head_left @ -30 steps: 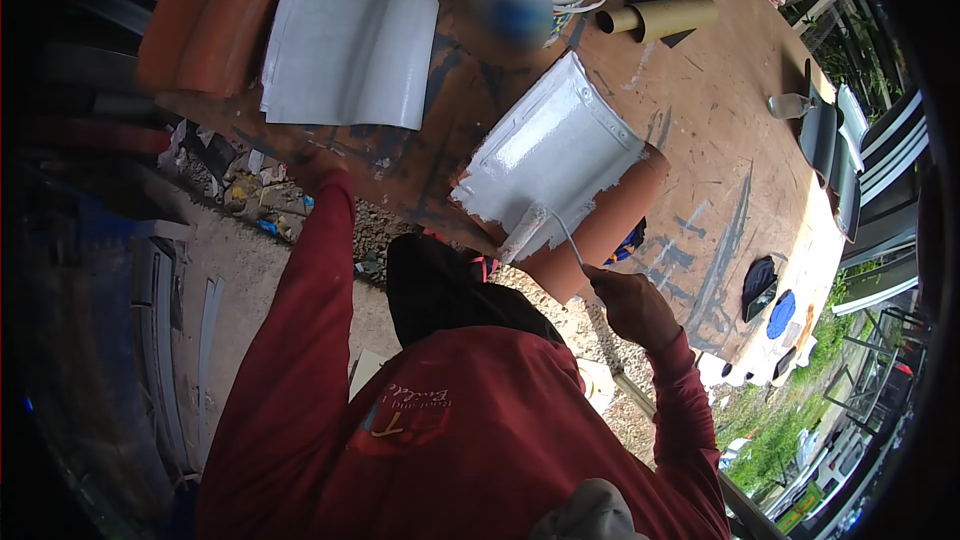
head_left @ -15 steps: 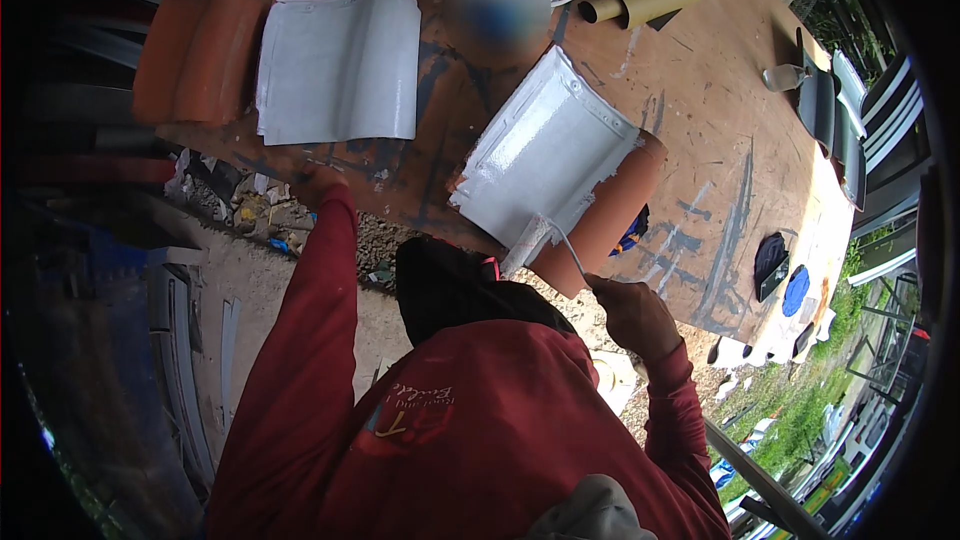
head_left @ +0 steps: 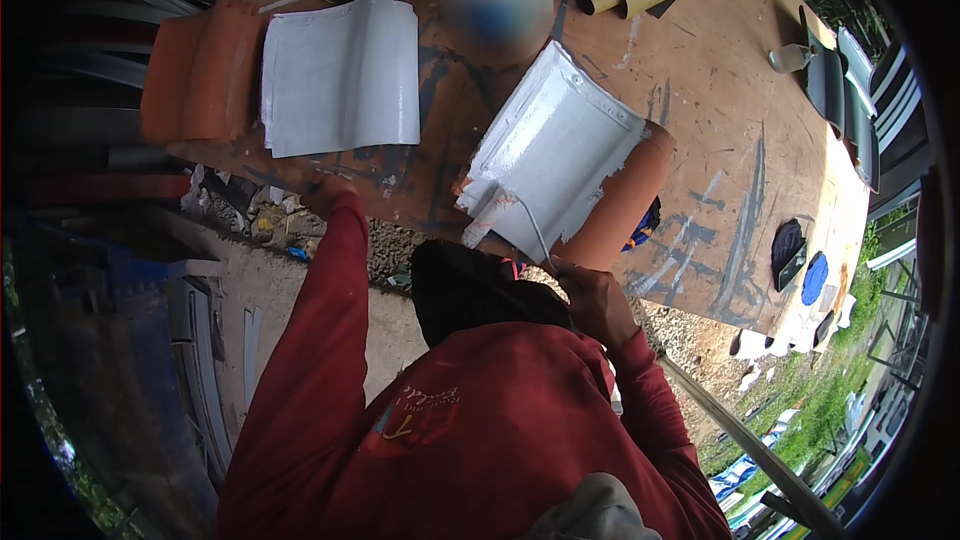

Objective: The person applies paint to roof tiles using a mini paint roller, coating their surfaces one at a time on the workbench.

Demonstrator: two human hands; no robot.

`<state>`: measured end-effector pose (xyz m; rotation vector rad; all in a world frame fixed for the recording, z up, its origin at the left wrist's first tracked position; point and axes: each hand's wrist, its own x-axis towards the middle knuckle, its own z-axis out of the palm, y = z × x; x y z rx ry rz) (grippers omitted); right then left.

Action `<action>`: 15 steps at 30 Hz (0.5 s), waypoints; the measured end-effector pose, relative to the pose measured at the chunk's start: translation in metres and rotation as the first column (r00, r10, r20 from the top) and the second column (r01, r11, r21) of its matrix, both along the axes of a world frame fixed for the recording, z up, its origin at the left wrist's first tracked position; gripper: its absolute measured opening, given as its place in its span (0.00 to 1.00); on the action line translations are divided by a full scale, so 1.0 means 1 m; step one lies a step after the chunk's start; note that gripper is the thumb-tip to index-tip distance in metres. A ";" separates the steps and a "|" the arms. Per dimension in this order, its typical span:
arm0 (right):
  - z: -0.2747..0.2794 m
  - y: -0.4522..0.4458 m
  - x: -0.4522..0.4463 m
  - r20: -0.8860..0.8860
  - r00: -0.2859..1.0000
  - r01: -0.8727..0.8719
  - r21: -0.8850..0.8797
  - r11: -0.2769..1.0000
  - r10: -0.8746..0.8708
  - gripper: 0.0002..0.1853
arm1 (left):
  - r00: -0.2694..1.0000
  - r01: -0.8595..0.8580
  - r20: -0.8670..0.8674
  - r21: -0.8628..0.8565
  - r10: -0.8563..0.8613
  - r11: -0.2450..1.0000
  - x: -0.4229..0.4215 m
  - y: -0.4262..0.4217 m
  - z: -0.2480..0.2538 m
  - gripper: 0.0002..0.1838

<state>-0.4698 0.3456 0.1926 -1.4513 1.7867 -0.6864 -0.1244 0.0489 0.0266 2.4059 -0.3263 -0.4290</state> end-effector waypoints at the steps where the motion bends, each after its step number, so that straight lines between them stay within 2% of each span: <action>1: 0.000 -0.010 0.013 0.001 1.000 0.002 -0.008 1.000 -0.002 0.17 | 1.000 0.006 -0.009 0.002 -0.006 1.000 0.000 -0.001 0.001 0.31; 3: 0.002 -0.022 0.033 -0.080 0.997 0.012 0.019 1.000 -0.010 0.17 | 0.999 -0.007 -0.040 -0.054 0.005 0.999 0.000 -0.001 -0.002 0.31; 8: 0.000 -0.009 0.019 -0.018 1.000 0.004 0.021 1.000 -0.004 0.18 | 1.000 -0.008 -0.017 -0.015 0.008 1.000 0.000 -0.005 -0.004 0.31; 11: 0.003 -0.012 0.020 -0.031 1.000 0.001 0.087 0.996 0.001 0.18 | 1.000 0.006 -0.015 0.031 -0.006 1.000 0.002 0.003 -0.003 0.31; 13: 0.000 -0.024 0.028 -0.056 0.998 -0.014 -0.009 1.000 0.013 0.18 | 1.000 0.018 -0.020 0.021 -0.018 1.000 -0.005 0.000 0.006 0.31; 15: 0.003 -0.025 0.026 -0.054 0.999 0.005 0.038 0.999 -0.003 0.19 | 0.998 -0.003 -0.059 -0.031 0.001 1.000 -0.007 0.001 0.009 0.31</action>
